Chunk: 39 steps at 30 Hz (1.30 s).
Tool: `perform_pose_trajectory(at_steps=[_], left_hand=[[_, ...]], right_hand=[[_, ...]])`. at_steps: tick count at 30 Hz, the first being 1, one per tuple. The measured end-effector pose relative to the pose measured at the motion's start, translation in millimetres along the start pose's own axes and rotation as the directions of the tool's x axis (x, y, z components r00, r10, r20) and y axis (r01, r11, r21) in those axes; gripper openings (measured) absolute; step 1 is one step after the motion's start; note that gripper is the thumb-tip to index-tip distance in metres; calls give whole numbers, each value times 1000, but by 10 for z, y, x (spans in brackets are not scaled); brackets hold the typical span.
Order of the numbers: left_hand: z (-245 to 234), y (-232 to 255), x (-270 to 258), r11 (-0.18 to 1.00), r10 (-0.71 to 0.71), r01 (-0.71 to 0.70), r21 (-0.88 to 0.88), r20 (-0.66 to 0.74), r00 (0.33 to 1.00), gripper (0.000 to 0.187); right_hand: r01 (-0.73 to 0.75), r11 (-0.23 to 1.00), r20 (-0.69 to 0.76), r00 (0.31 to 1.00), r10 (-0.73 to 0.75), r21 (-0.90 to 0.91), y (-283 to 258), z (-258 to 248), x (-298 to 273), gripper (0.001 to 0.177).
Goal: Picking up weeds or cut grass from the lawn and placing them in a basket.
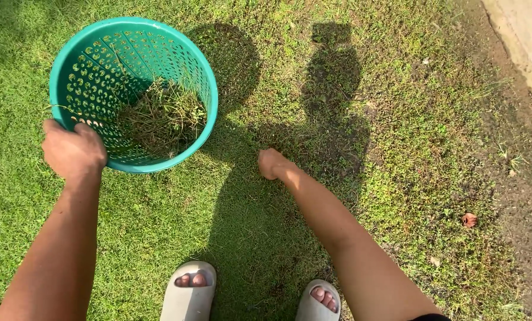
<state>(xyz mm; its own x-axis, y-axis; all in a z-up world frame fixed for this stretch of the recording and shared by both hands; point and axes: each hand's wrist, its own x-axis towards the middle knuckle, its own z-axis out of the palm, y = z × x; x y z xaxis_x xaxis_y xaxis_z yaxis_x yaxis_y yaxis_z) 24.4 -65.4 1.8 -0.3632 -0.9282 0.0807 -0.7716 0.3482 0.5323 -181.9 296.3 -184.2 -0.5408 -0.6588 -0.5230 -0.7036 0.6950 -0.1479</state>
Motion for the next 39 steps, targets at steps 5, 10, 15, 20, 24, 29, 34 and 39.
perform_pose_trajectory(at_steps=[5,10,15,20,24,29,34,39], left_hand=[[-22,66,5,999,1,1,-52,27,1000,19],[158,60,171,993,20,-20,-116,0,1000,18],[164,345,248,983,152,-145,-112,55,987,17],[230,684,12,968,243,-230,-97,153,958,22],[387,656,-134,974,218,-199,-107,215,952,24],[419,589,-221,985,171,-164,-54,171,970,28],[399,631,-304,985,172,-170,-31,149,974,27],[404,588,-311,983,181,-182,-6,127,975,26]], right_hand=[[-132,910,46,991,124,393,304,-358,-376,18],[288,672,-545,813,205,682,149,-1260,-913,19],[650,221,-686,668,290,727,-338,-1985,-1093,21],[755,295,-791,612,2,585,-623,-2213,-1053,40],[629,651,-848,528,44,426,-539,-2118,-1254,48],[364,692,-750,529,397,623,256,-1243,-1189,30],[-201,764,-233,878,418,613,755,-184,-1190,25],[-87,924,-358,905,229,372,775,181,-1121,46]])
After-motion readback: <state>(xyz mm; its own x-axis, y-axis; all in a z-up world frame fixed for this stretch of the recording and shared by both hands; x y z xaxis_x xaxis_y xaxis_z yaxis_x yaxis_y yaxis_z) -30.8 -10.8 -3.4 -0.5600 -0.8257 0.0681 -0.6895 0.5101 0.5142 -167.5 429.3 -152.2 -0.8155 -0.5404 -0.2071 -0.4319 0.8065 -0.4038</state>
